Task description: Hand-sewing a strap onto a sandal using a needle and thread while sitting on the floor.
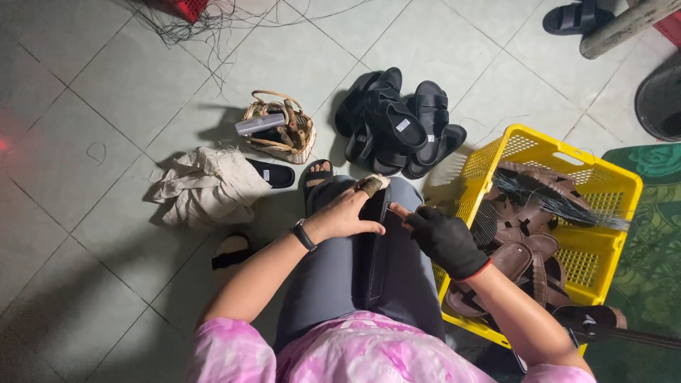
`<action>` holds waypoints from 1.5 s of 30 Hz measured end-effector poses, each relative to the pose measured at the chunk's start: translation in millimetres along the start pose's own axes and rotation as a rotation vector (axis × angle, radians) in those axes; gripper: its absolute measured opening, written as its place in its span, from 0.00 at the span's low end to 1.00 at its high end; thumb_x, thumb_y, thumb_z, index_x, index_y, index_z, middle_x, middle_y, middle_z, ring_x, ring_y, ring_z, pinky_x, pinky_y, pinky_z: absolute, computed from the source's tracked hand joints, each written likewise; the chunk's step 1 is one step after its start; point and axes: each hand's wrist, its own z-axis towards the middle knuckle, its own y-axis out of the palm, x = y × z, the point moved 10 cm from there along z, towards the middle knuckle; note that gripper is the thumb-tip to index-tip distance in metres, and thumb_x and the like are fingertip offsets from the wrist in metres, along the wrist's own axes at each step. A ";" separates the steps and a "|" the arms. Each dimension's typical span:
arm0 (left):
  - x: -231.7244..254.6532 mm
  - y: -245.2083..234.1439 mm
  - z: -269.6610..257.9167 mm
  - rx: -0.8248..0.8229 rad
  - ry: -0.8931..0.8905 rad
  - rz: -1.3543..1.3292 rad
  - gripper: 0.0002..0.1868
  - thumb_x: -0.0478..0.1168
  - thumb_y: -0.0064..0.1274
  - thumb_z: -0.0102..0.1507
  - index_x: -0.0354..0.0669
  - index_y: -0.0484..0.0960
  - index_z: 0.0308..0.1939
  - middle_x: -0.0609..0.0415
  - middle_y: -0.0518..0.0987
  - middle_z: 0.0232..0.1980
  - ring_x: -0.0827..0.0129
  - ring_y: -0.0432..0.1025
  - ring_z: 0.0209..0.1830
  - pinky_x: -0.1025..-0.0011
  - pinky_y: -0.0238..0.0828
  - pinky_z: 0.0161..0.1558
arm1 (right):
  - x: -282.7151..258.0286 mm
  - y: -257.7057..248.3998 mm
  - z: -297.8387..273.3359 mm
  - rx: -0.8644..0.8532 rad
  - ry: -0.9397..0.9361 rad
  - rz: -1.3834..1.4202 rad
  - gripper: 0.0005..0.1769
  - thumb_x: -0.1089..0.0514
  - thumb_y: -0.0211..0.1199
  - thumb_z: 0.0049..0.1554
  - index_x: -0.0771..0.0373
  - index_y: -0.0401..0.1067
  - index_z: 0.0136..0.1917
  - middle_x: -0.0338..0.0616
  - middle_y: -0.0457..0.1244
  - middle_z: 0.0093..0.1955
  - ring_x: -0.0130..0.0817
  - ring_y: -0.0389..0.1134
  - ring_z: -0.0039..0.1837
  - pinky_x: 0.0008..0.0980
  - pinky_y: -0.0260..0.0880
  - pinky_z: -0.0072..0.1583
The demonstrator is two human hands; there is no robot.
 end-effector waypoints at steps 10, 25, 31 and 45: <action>1.5 -9.0 2.5 0.056 0.040 -0.168 0.49 0.53 0.69 0.45 0.40 0.65 0.65 0.35 0.66 0.63 0.48 0.75 0.42 0.63 0.77 0.43 | -13.0 -19.4 9.7 -0.127 -0.065 -0.045 0.14 0.51 0.59 0.52 0.51 0.70 0.53 0.39 0.61 0.38 0.38 0.69 0.38 0.36 0.72 0.37; 4.8 -15.2 8.0 0.274 0.270 -0.050 0.43 0.57 0.71 0.35 0.40 0.77 0.49 0.44 0.74 0.53 0.50 0.69 0.56 0.62 0.71 0.55 | -23.6 5.1 22.6 -0.123 -0.222 -0.145 0.20 0.51 0.60 0.50 0.56 0.62 0.54 0.44 0.60 0.39 0.44 0.68 0.34 0.42 0.68 0.32; -7.2 -14.1 -5.7 0.406 0.210 0.016 0.40 0.58 0.70 0.39 0.41 0.75 0.47 0.48 0.69 0.54 0.52 0.69 0.56 0.62 0.69 0.57 | -12.4 4.5 26.3 0.016 -0.161 0.027 0.15 0.49 0.55 0.56 0.56 0.61 0.53 0.36 0.60 0.36 0.39 0.68 0.35 0.36 0.68 0.33; -53.7 13.9 -14.1 0.442 0.028 -0.674 0.07 0.31 0.53 0.60 0.36 0.78 0.42 0.49 0.81 0.28 0.75 0.74 0.20 0.83 0.64 0.21 | 5.4 17.3 5.0 0.163 -0.004 0.186 0.20 0.50 0.61 0.54 0.54 0.69 0.59 0.39 0.64 0.35 0.42 0.69 0.37 0.37 0.70 0.39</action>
